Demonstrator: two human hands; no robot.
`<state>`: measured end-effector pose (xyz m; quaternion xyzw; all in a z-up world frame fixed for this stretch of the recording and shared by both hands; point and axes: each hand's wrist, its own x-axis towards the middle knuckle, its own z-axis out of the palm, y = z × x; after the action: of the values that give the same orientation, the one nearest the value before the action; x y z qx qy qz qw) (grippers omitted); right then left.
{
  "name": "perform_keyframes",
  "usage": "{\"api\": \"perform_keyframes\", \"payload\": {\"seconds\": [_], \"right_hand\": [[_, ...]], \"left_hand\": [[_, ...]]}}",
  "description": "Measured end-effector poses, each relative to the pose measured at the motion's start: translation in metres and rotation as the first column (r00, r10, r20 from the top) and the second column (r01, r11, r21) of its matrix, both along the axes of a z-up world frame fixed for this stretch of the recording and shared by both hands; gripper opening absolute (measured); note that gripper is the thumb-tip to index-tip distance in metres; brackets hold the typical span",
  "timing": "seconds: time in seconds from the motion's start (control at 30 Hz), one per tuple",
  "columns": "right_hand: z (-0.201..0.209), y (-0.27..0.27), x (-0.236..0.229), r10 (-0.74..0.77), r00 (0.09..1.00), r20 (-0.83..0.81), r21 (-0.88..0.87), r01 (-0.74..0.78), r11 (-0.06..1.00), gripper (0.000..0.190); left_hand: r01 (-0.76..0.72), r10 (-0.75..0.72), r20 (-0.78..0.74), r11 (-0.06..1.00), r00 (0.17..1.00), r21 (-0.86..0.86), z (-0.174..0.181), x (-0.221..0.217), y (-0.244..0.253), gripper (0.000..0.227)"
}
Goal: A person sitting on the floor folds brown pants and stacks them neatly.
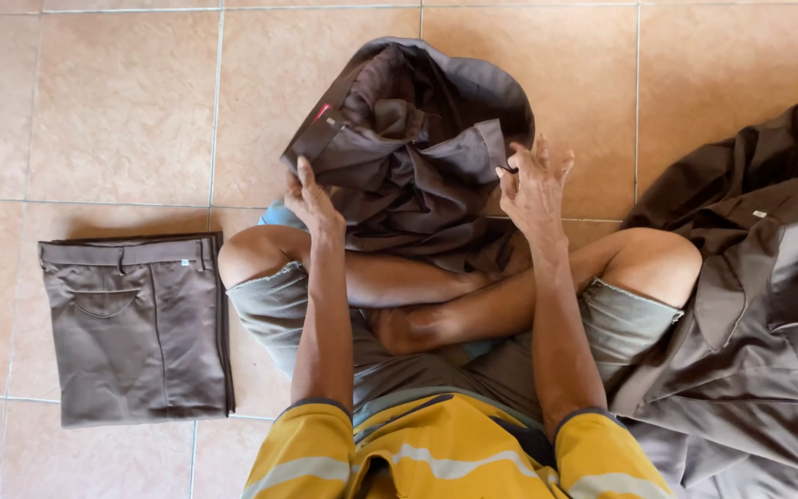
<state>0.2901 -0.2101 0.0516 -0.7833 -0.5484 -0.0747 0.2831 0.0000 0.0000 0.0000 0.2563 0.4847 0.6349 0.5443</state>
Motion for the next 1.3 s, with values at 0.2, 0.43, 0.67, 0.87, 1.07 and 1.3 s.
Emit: {"api": "perform_keyframes", "payload": {"seconds": [0.2, 0.43, 0.67, 0.87, 1.07, 1.3], "right_hand": [[0.11, -0.009, -0.015, 0.111, 0.991, -0.071, 0.131, -0.101, 0.986, 0.018], [0.226, -0.016, -0.028, 0.145, 0.892, -0.428, 0.227, -0.049, 0.973, 0.003], [0.262, -0.043, -0.029, 0.521, 0.701, -0.487, 0.175, -0.506, 0.845, 0.052], [0.275, -0.056, -0.032, 0.452, 0.797, -0.401, 0.135, -0.437, 0.889, 0.027], [0.29, -0.044, -0.048, 0.418, 0.847, -0.329, 0.159, -0.387, 0.908, 0.021], [0.239, 0.018, -0.051, 0.344, 0.919, -0.192, 0.45, -0.229, 0.863, 0.022]], "left_hand": [[0.404, -0.099, -0.575, 0.806, 0.812, 0.433, 0.178, 0.086, -0.039, 0.013], [0.744, -0.442, -0.611, 0.51, 0.657, 0.432, 0.217, 0.124, -0.13, 0.024], [0.651, -0.542, -0.368, 0.562, 0.756, 0.51, 0.239, 0.11, -0.128, 0.015], [0.703, -0.64, -0.34, 0.474, 0.689, 0.531, 0.252, 0.098, -0.118, 0.015], [0.717, -0.713, -0.279, 0.434, 0.643, 0.545, 0.257, 0.091, -0.121, 0.017], [0.708, -0.735, -0.185, 0.503, 0.652, 0.496, 0.271, 0.089, -0.123, 0.02]]}}
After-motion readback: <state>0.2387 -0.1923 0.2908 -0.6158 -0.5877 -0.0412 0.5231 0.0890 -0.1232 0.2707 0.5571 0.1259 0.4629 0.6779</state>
